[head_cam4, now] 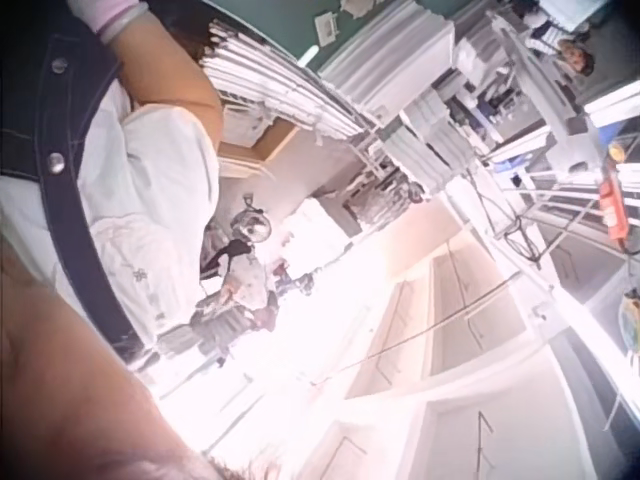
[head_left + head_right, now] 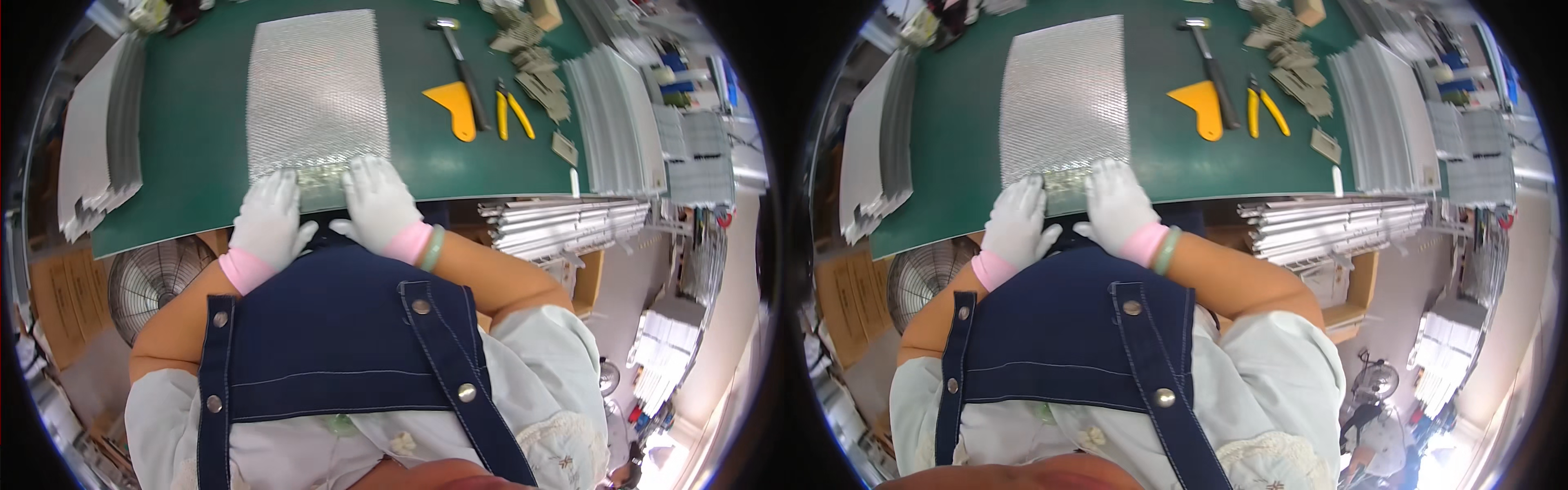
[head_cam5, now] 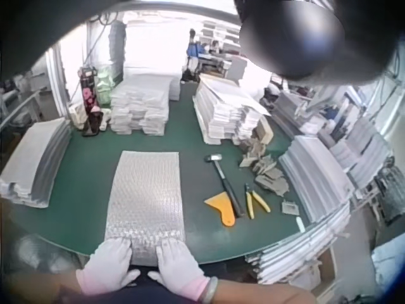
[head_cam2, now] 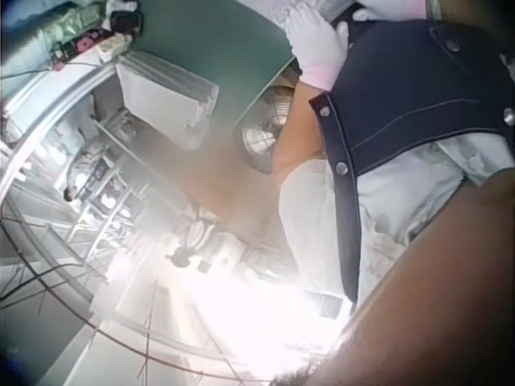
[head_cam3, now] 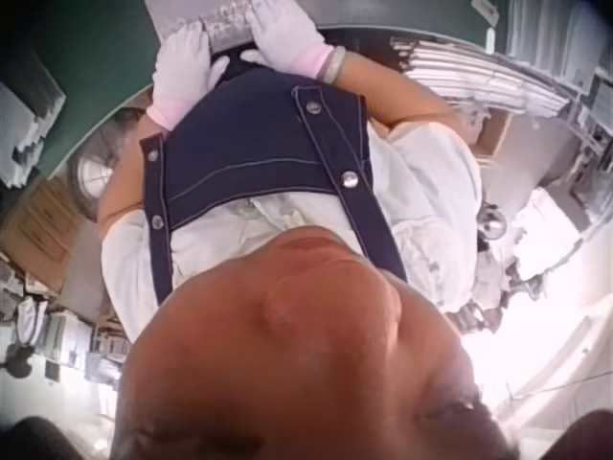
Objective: The person assembles a metal mesh screen into a white frame. They place the mesh on a table, position a small metal bracket, and fit the frame around the mesh. The person uses a hammer to secure the frame and a handheld device to process the edges. The finished unit is placed on a stack of completed items.
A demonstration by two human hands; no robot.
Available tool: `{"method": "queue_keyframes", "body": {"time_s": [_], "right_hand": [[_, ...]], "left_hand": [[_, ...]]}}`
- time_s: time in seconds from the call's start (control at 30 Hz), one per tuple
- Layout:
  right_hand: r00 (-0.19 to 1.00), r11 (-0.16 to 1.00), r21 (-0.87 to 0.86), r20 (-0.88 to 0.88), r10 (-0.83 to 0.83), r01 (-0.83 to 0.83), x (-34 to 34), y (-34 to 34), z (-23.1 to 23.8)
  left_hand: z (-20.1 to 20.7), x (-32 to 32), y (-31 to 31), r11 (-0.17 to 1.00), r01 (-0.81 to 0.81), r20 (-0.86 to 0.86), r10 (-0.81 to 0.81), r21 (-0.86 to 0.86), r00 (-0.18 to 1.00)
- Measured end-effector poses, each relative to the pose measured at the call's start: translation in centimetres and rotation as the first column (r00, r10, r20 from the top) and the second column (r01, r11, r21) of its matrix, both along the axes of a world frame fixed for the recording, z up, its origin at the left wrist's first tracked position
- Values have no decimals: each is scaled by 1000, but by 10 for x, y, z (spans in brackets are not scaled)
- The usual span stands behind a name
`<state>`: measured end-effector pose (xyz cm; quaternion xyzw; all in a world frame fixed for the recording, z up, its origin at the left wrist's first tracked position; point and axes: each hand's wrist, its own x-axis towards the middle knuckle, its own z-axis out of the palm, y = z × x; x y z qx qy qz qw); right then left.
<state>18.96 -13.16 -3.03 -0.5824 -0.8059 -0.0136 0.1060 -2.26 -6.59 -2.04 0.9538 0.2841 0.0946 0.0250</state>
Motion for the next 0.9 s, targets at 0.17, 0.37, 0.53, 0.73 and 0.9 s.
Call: {"method": "queue_keyframes", "body": {"time_s": [0.17,0.37,0.53,0.73,0.9], "right_hand": [[836,998,31,-548,-29,55,94,30,33],[458,453,64,-111,-882,889,336,-29,0],[688,630,-365,45,-724,686,351,-73,22],[720,722,-145,335,-608,677,289,-119,27],[589,706,-125,-461,-664,697,227,-134,33]], "left_hand": [[21,4,10,984,43,184,-11,-171,983],[39,15,-17,976,-58,358,132,-210,924],[20,-23,-48,641,-337,163,591,-689,790],[-30,-20,-30,-251,52,-197,857,-967,476],[-41,-10,-37,-132,257,-45,946,-957,321]]}}
